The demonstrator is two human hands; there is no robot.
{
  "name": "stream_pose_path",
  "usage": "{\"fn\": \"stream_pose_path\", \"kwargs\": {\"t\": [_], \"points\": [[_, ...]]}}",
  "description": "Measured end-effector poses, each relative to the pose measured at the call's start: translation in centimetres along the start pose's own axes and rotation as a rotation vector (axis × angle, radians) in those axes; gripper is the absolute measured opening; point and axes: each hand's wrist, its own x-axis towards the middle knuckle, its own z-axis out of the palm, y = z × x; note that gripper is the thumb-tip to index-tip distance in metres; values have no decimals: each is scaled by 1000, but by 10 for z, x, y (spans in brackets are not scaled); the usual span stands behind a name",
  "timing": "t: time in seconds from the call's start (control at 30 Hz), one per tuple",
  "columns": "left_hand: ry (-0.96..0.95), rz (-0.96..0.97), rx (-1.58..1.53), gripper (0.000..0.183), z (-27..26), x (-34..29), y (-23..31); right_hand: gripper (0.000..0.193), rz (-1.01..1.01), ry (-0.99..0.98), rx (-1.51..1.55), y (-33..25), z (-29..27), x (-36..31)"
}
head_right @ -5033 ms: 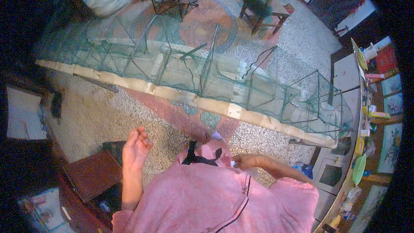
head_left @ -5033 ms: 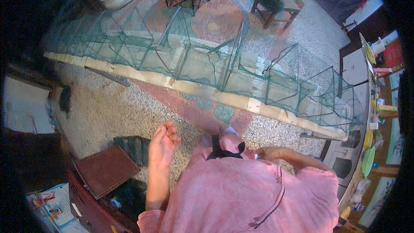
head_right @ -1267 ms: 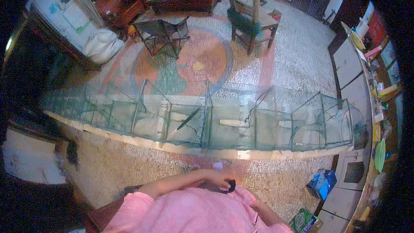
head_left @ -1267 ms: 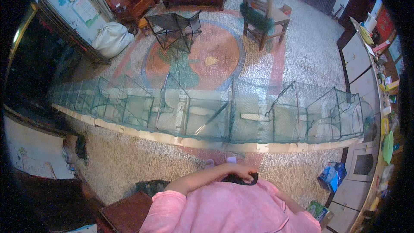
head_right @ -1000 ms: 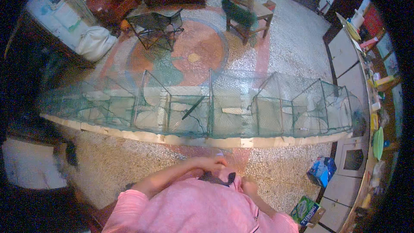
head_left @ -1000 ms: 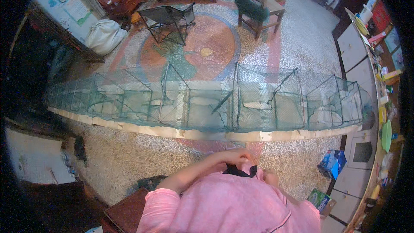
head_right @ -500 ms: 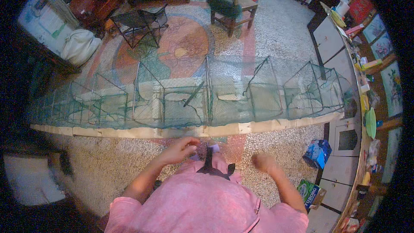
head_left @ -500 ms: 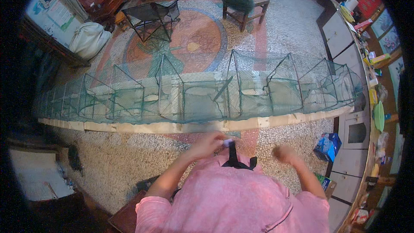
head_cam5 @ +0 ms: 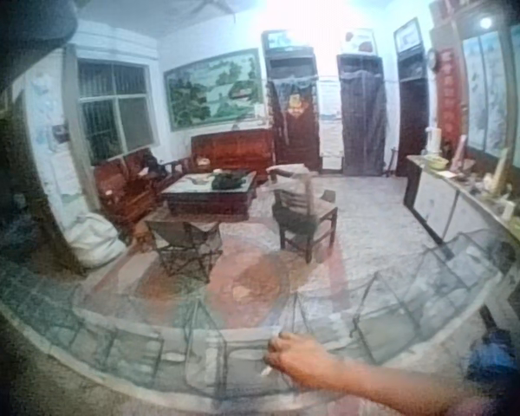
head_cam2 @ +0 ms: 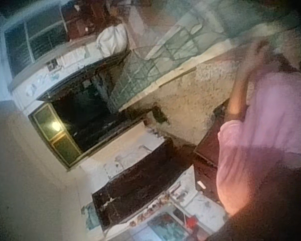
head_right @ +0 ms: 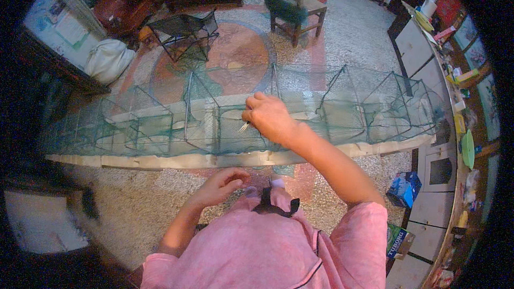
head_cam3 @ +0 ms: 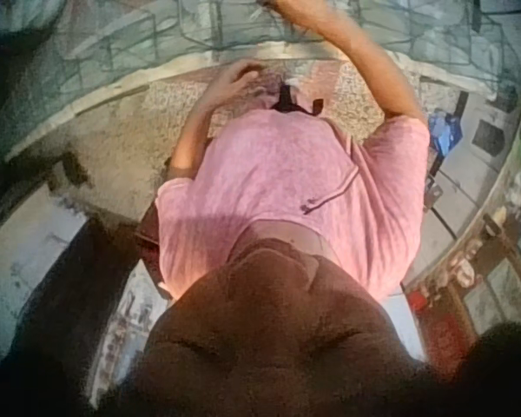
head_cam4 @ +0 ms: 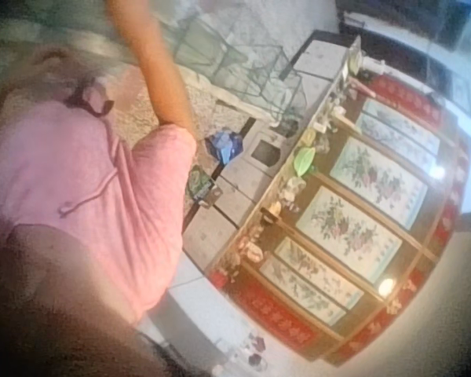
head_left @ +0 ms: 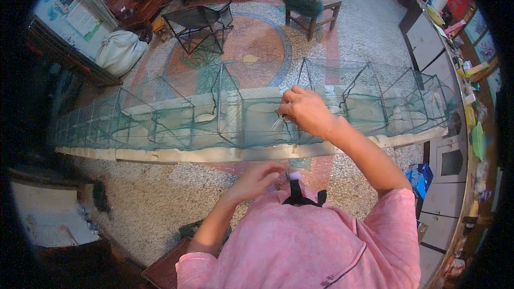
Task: The person uses a small tool to thread and tie a long green mesh fishing net structure laid out across several tables.
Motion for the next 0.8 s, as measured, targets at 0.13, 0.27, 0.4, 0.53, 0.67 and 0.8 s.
{"fn": "stream_pose_path", "kwargs": {"t": [0.13,0.27,0.4,0.53,0.67,0.8], "points": [[60,-23,-45,27,-4,-9,10,8,-54,36,-11,5,-11,3],[89,11,59,24,-9,5,37,12,149,288,378,10,-45,3],[223,81,-60,24,-2,43,75,11,265,672,1010,29,-99,4],[402,229,-48,32,9,104,104,15,198,897,1182,53,-150,-12],[326,305,47,39,23,155,106,20,-104,1049,782,81,-148,-26],[270,187,264,42,13,172,100,25,-32,951,657,96,-153,-44]]}}
